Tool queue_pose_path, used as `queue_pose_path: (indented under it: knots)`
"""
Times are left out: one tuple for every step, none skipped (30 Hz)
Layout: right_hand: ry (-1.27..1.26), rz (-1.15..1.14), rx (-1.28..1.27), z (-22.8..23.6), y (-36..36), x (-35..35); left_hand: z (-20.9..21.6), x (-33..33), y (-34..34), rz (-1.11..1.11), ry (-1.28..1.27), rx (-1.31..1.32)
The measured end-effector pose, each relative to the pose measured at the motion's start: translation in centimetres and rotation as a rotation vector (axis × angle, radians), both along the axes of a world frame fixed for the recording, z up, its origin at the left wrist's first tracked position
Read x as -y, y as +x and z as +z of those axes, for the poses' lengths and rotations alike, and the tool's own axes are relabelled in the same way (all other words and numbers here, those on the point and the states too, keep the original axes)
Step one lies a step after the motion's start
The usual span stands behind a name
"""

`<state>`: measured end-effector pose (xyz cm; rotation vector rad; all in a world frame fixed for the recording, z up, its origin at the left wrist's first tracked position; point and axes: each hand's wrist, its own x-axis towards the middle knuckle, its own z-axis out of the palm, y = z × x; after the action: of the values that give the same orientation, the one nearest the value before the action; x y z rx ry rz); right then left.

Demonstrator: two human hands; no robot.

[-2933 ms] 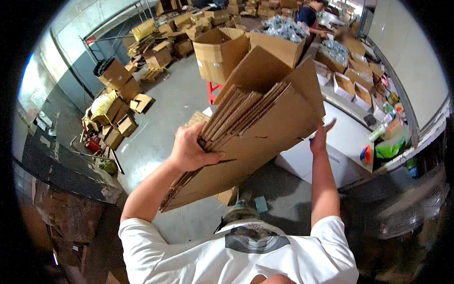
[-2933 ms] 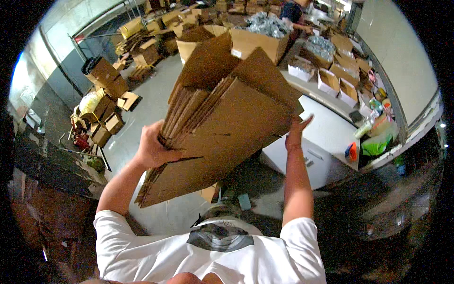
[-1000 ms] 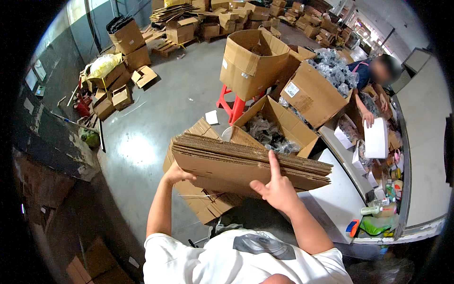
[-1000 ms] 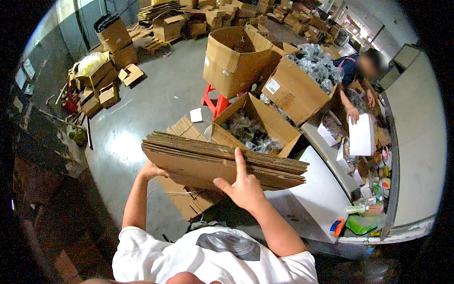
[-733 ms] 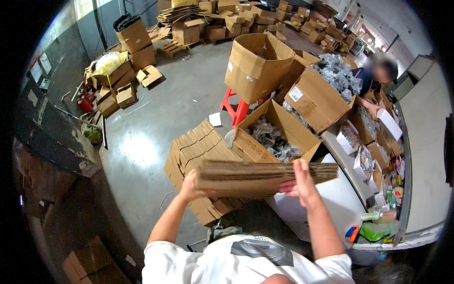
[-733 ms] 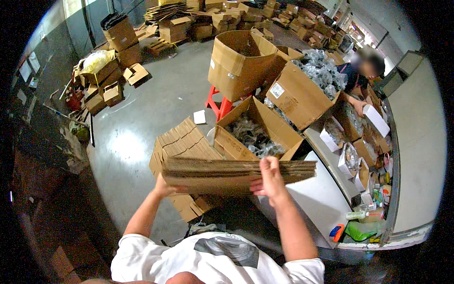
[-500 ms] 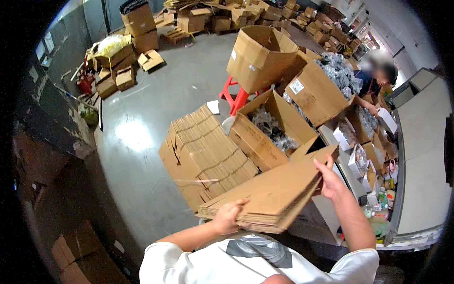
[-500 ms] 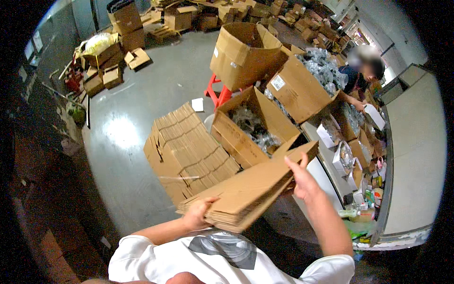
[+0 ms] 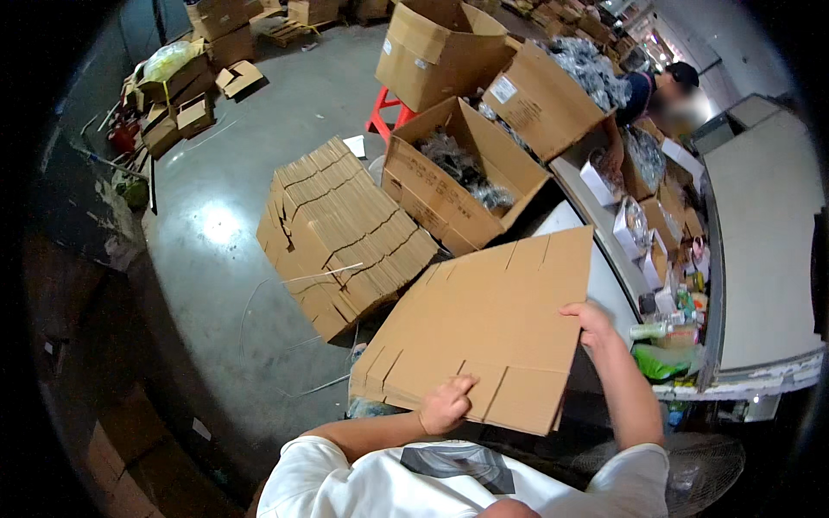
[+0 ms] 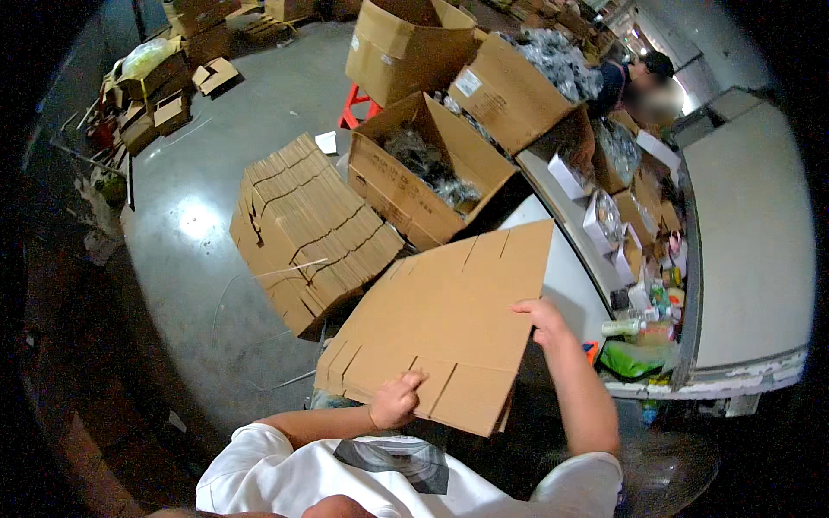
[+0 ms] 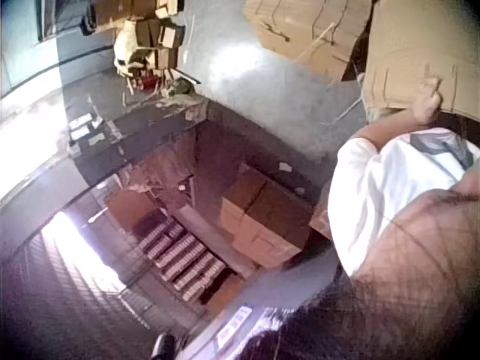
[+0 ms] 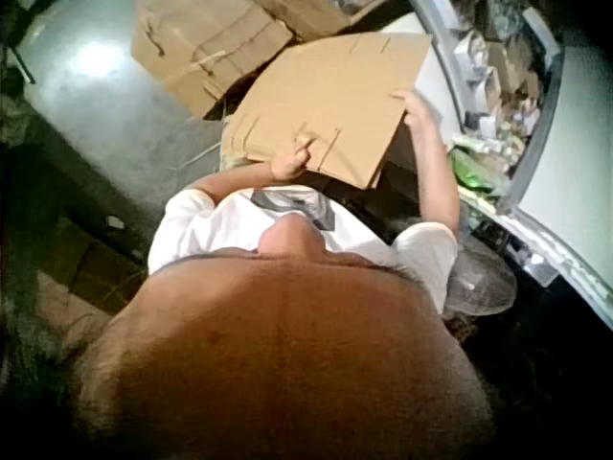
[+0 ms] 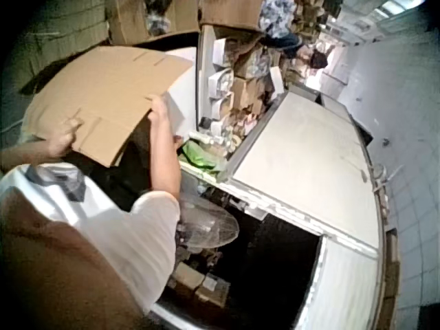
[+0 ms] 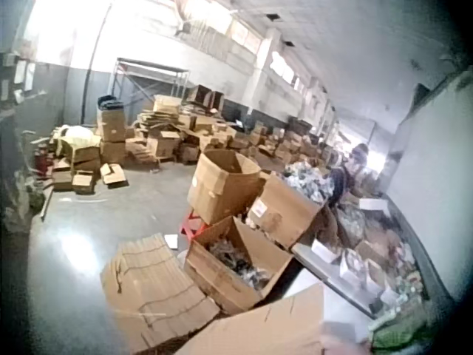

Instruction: The person packs metal mechanical components into small internal boxes and then seals a larger shipping carton using a tape dispenser.

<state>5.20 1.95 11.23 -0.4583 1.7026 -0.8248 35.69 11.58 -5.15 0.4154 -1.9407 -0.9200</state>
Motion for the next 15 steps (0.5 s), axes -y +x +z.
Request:
queue_pose_path:
  knots:
    - [-0.015,0.011,-0.045,2.3,1.1,-0.6,0.3,-0.8,-0.9,0.008,-0.025,-0.028]
    - [-0.016,-0.010,-0.051,4.5,0.8,-1.6,1.0,-1.7,-2.2,0.002,-0.054,-0.067]
    - [-0.051,0.018,-0.106,6.6,-0.3,-2.5,1.8,-2.9,-3.8,-0.038,-0.020,-0.098]
    - [-0.088,0.048,-0.163,8.8,-1.1,-3.2,3.4,-3.3,-5.7,-0.092,-0.035,-0.104]
    - [-0.131,0.026,-0.238,11.7,-1.3,-3.8,5.3,-3.6,-7.4,-0.152,-0.054,-0.115]
    - [-0.174,0.011,-0.308,14.5,-1.2,-4.1,7.1,-3.5,-9.0,-0.274,-0.081,-0.101]
    - [-0.199,0.049,-0.339,17.4,-1.5,-4.3,8.8,-3.0,-10.4,-0.371,-0.154,-0.032]
    - [-0.225,0.097,-0.361,19.3,-1.8,-4.2,9.8,-2.5,-12.1,-0.478,-0.174,0.031]
    - [-0.236,0.074,-0.382,21.2,-2.6,-4.7,10.6,-1.2,-14.2,-0.470,-0.210,0.052]
    - [-0.242,0.121,-0.488,23.0,-3.7,-5.3,11.6,0.5,-16.4,-0.462,-0.246,0.068]
    - [-0.248,0.171,-0.589,24.8,-4.7,-5.6,13.2,3.2,-18.0,-0.403,-0.292,0.207]
    - [-0.260,0.158,-0.602,26.4,-5.1,-5.3,14.6,6.0,-19.3,-0.332,-0.334,0.352]
    - [-0.245,0.326,-0.744,27.8,-4.7,-4.4,13.5,8.7,-21.3,-0.182,-0.539,0.297]
    - [-0.225,0.489,-0.887,28.8,-5.0,-3.7,11.6,11.2,-23.6,-0.034,-0.743,0.234]
    - [-0.264,0.641,-1.077,29.4,-6.6,-3.5,11.3,12.5,-25.7,-0.050,-0.769,0.212]
